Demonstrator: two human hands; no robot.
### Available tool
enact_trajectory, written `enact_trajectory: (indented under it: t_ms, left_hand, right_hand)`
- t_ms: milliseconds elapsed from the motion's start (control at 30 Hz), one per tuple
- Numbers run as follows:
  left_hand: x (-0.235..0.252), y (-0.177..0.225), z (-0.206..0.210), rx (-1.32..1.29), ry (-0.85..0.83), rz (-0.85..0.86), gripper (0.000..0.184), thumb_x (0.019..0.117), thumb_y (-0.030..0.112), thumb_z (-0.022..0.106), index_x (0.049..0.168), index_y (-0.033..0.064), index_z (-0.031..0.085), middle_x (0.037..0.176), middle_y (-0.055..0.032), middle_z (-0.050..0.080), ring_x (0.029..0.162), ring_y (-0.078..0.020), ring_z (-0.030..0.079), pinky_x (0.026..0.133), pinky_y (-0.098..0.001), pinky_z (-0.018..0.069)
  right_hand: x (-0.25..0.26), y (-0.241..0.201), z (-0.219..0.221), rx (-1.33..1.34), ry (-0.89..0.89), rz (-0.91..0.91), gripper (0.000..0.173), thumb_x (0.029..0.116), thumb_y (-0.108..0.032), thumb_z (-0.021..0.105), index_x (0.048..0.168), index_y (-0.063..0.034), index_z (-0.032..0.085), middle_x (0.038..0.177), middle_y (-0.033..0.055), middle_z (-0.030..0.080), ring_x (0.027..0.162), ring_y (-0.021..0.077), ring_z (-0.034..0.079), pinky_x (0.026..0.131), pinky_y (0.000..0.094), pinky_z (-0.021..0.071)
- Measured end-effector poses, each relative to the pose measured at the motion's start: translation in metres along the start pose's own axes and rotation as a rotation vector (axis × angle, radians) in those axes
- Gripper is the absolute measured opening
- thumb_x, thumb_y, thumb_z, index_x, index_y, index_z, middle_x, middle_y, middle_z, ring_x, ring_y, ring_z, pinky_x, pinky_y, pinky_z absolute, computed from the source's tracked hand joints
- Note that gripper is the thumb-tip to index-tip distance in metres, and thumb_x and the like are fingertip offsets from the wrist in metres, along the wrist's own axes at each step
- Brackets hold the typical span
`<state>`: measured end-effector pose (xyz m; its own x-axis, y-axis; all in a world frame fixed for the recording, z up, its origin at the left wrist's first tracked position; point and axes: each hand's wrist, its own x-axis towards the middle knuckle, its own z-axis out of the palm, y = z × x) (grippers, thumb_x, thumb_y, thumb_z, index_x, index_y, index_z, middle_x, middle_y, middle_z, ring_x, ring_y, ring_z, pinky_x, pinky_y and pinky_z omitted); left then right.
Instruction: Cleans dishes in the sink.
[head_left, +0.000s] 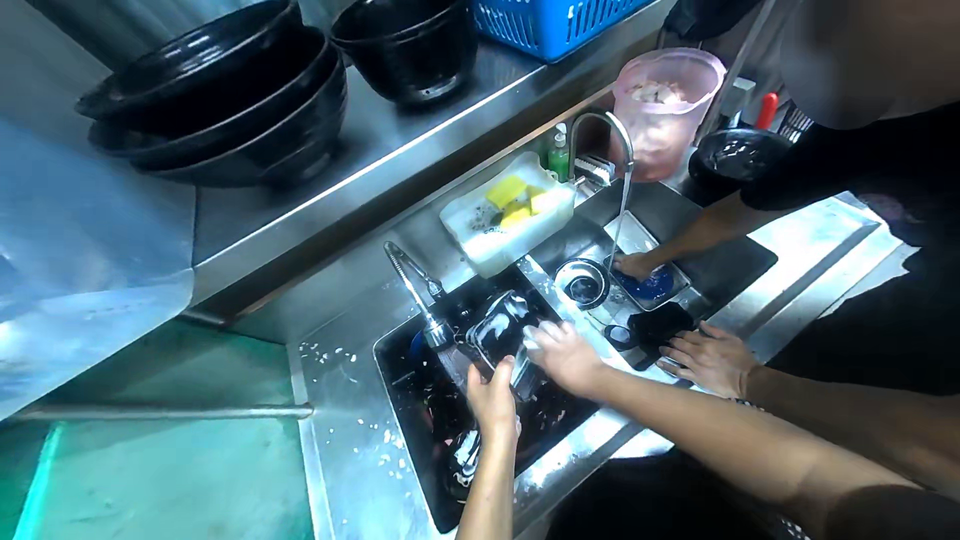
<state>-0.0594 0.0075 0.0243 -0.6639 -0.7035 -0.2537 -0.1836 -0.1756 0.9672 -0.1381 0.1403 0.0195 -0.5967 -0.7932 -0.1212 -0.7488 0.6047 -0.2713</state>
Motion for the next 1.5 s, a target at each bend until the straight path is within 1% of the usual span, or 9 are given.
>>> enact_trajectory:
  t_ms: [200, 333, 500, 567, 700, 833, 967, 1200, 1500]
  left_hand:
    - [0.008, 0.024, -0.02, -0.095, -0.21, -0.035, 0.053, 0.096, 0.023, 0.071, 0.143, 0.0059, 0.052, 0.123, -0.0201, 0.066, 0.098, -0.0324, 0.071, 0.076, -0.0511, 0.0626]
    - [-0.004, 0.019, -0.011, -0.142, -0.309, 0.186, 0.106, 0.0721, 0.025, 0.084, 0.156, 0.006, 0.022, 0.13, -0.0124, 0.058, 0.108, -0.0164, 0.065, 0.092, -0.0355, 0.058]
    - [-0.011, 0.017, 0.011, -0.151, -0.002, 0.089, 0.034, 0.0869, 0.006, 0.072, 0.118, -0.0014, 0.061, 0.093, -0.016, 0.069, 0.078, -0.0236, 0.07, 0.067, -0.0405, 0.0619]
    - [-0.01, 0.008, 0.007, -0.128, 0.023, 0.04, 0.035, 0.0874, 0.006, 0.071, 0.12, -0.0019, 0.061, 0.099, -0.0171, 0.069, 0.084, -0.0244, 0.071, 0.072, -0.0417, 0.0623]
    - [-0.008, 0.0, 0.006, -0.067, 0.044, -0.023, 0.04, 0.0867, 0.008, 0.074, 0.124, 0.0, 0.062, 0.104, -0.0171, 0.069, 0.091, -0.0243, 0.07, 0.076, -0.0421, 0.0611]
    - [-0.006, -0.003, 0.008, -0.043, 0.063, -0.05, 0.045, 0.089, 0.013, 0.074, 0.13, 0.0013, 0.061, 0.112, -0.0171, 0.067, 0.098, -0.0241, 0.068, 0.083, -0.0439, 0.0597]
    - [-0.01, -0.004, 0.011, -0.035, 0.044, -0.023, 0.039, 0.092, 0.015, 0.072, 0.126, 0.0001, 0.061, 0.097, -0.0159, 0.068, 0.08, -0.0213, 0.068, 0.069, -0.0388, 0.0595]
    - [-0.014, -0.012, 0.01, -0.075, 0.024, -0.003, 0.04, 0.0857, 0.01, 0.075, 0.123, 0.0, 0.062, 0.108, -0.016, 0.067, 0.097, -0.0228, 0.067, 0.083, -0.0414, 0.0585]
    - [-0.015, -0.015, 0.011, -0.118, 0.035, -0.014, 0.035, 0.089, 0.009, 0.071, 0.121, 0.0006, 0.061, 0.104, -0.0164, 0.067, 0.09, -0.0244, 0.068, 0.078, -0.0429, 0.0599]
  right_hand:
    - [-0.001, 0.003, -0.017, -0.081, 0.073, -0.038, 0.019, 0.0957, -0.013, 0.064, 0.111, -0.016, 0.074, 0.14, 0.0063, 0.059, 0.132, 0.0345, 0.05, 0.104, 0.0585, 0.0433]
    - [-0.005, -0.024, -0.041, 0.309, 0.197, 0.023, 0.019, 0.0948, -0.029, 0.068, 0.104, -0.0155, 0.077, 0.125, 0.0048, 0.069, 0.122, 0.0299, 0.058, 0.099, 0.0561, 0.0468]
    - [-0.016, -0.036, -0.024, 0.24, 0.039, -0.098, 0.031, 0.1027, -0.023, 0.05, 0.128, -0.0101, 0.064, 0.135, 0.0093, 0.064, 0.134, 0.0328, 0.052, 0.106, 0.0595, 0.0417]
    - [-0.012, -0.009, -0.024, 0.131, -0.101, -0.105, 0.037, 0.1069, -0.014, 0.044, 0.141, -0.0089, 0.057, 0.15, 0.0124, 0.054, 0.14, 0.0364, 0.047, 0.111, 0.0609, 0.0374]
    - [-0.004, 0.019, -0.01, -0.129, -0.062, -0.018, 0.026, 0.0964, -0.004, 0.059, 0.12, -0.0057, 0.068, 0.15, 0.016, 0.051, 0.138, 0.0394, 0.046, 0.11, 0.0612, 0.0394]
    - [-0.006, -0.017, -0.018, 0.177, -0.241, 0.048, 0.035, 0.0951, -0.016, 0.061, 0.128, -0.0091, 0.067, 0.143, 0.0182, 0.056, 0.135, 0.0444, 0.048, 0.109, 0.0668, 0.0383]
    - [-0.017, -0.033, -0.014, 0.453, -0.123, -0.11, 0.045, 0.0912, -0.026, 0.068, 0.133, -0.0098, 0.06, 0.125, 0.012, 0.067, 0.126, 0.0334, 0.056, 0.114, 0.0567, 0.0354]
    - [-0.01, 0.011, -0.004, 0.001, -0.045, 0.1, 0.021, 0.092, -0.007, 0.067, 0.111, -0.0128, 0.074, 0.145, 0.014, 0.054, 0.132, 0.0389, 0.05, 0.106, 0.0583, 0.0454]
    - [-0.018, -0.017, -0.002, 0.246, -0.098, 0.031, 0.033, 0.0929, -0.009, 0.064, 0.125, -0.0152, 0.07, 0.14, 0.0118, 0.059, 0.134, 0.0363, 0.05, 0.11, 0.0594, 0.042]
